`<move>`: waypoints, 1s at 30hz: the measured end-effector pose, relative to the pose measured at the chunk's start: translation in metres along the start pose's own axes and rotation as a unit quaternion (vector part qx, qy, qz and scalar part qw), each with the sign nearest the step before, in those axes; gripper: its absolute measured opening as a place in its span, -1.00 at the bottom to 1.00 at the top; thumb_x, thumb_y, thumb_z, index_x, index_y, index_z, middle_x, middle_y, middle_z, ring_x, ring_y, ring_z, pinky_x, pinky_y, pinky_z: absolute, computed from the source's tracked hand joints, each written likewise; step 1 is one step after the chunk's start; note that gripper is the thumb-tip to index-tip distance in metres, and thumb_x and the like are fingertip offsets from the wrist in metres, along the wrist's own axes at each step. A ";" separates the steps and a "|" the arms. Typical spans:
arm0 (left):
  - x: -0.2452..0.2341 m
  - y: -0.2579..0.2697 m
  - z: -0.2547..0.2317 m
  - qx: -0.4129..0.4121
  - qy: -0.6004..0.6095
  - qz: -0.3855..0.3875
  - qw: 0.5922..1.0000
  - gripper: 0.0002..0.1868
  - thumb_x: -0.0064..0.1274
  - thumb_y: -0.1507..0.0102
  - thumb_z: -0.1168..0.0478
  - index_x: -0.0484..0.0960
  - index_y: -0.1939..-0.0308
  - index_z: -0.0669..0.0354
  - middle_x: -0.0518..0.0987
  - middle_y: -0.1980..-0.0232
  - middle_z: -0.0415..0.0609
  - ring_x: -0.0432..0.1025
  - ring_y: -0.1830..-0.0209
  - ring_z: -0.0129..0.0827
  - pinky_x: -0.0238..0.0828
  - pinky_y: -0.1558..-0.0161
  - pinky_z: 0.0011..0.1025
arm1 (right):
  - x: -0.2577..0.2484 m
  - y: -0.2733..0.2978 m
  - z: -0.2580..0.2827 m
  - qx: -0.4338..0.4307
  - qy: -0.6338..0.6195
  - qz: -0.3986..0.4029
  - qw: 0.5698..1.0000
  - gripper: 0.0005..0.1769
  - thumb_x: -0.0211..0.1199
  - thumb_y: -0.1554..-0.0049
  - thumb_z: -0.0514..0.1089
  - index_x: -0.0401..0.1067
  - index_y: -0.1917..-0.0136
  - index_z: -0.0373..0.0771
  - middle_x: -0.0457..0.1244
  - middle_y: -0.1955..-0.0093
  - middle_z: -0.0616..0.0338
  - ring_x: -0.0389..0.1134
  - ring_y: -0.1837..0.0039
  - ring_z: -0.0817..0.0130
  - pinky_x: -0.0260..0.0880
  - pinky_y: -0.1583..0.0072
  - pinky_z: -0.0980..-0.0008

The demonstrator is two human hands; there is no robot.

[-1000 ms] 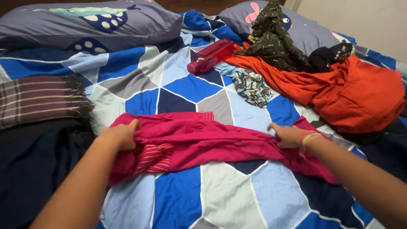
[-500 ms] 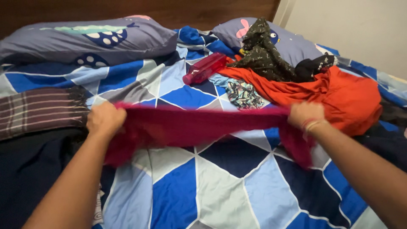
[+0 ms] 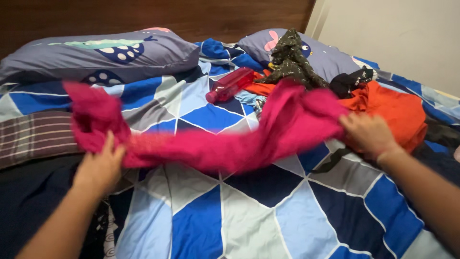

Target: The person folds a pink top and a patterned shirt by hand on a bed.

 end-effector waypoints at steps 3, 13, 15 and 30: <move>0.056 0.011 -0.008 0.094 0.067 0.207 0.972 -0.18 0.15 -0.20 -0.06 0.14 -0.50 -0.26 -0.06 -0.61 0.09 0.28 -0.42 -0.02 0.19 -0.41 -0.18 | 0.039 0.046 0.042 -0.096 -0.037 0.113 0.988 -0.59 0.04 -0.18 -0.09 0.26 -0.31 0.08 0.28 -0.08 0.34 0.42 0.00 0.42 0.42 0.10 0.34; -0.018 0.017 -0.049 0.029 -0.052 0.164 0.985 -0.43 -0.15 -0.34 -0.35 0.69 -0.14 -0.14 0.36 -0.44 -0.17 0.20 -0.51 -0.27 0.28 -0.38 -0.11 | 0.136 0.071 0.048 -0.018 -0.266 0.414 0.870 -0.66 0.06 -0.27 0.13 0.44 -0.29 0.23 0.32 -0.27 0.23 0.39 -0.29 0.23 0.42 -0.29 0.24; -0.031 0.016 -0.061 0.078 -0.012 0.209 0.975 -0.35 -0.05 -0.26 -0.49 0.71 -0.11 -0.19 0.26 -0.48 -0.13 0.11 -0.52 -0.24 0.17 -0.39 -0.07 | 0.100 0.037 0.058 0.005 -0.222 0.280 0.934 -0.63 0.19 -0.16 0.09 0.44 -0.22 0.06 0.31 -0.25 0.23 0.40 -0.25 0.19 0.44 -0.25 0.19; -0.013 0.015 -0.068 0.144 0.126 0.088 0.978 -0.49 0.00 -0.19 -0.36 0.65 -0.01 -0.20 0.50 -0.13 -0.23 0.35 -0.26 -0.32 0.32 -0.19 -0.17 | -0.052 -0.101 0.196 -0.335 -0.489 -0.020 0.805 -0.73 0.32 0.01 -0.17 0.45 0.02 -0.24 0.30 -0.27 0.04 0.28 -0.34 0.06 0.30 -0.33 0.20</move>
Point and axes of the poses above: each hand's wrist, its own y-axis away from the middle knuckle, its own x-axis out of the palm, z = x × y, the point moved 3 cm from there along -y, towards the middle knuckle
